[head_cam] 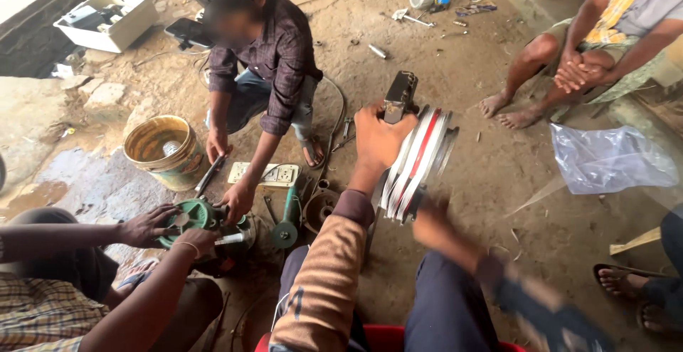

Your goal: The person sits holding a pulley assembly in one hand and repeatedly pulls a white drive belt to wind it around the pulley, working the belt into place by hand. Nearby, another person works on a green pump motor on the ground.

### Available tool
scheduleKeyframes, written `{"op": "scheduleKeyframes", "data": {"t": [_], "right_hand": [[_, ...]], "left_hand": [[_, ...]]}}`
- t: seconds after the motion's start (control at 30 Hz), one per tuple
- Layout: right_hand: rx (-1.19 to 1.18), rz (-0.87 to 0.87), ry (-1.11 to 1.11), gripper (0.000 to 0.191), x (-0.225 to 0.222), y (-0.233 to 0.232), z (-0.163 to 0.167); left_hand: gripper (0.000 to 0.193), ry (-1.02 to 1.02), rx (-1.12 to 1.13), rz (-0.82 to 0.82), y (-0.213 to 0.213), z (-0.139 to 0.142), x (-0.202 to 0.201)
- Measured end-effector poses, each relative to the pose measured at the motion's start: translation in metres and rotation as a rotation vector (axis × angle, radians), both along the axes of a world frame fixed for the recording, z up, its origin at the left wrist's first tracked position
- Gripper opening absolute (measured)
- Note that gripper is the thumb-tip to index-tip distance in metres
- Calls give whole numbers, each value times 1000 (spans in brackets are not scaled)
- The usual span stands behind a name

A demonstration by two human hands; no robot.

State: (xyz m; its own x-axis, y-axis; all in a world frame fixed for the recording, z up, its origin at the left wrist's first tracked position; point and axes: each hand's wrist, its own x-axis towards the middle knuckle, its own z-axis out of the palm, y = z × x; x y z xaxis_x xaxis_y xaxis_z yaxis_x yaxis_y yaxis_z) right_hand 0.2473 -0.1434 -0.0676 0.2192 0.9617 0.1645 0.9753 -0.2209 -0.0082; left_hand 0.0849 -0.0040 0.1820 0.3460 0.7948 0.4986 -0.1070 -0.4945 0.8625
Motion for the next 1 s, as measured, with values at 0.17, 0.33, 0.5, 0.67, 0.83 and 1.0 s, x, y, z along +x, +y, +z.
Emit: {"op": "scheduleKeyframes", "data": {"t": [0.17,0.33,0.5,0.67,0.83,1.0], "right_hand": [[133,333,405,4,-114,-95,58],[342,403,124,5,-66,-70,304],[155,137,-177,3,51,22,247],[-72,82,30,4,-16,-11,5],[150,294,369,11,-133,-86,63],[519,523,-127,14,-77,-63,307]], "left_hand": [[38,41,-139,-9,4,0,-1],[36,22,-93,20,5,-7,5],[33,-104,-74,-17,8,-12,2],[25,-54,-147,-105,5,-13,-8],[26,-159,-123,-83,2,-10,-5],[27,-47,-155,-102,2,-9,0]]}}
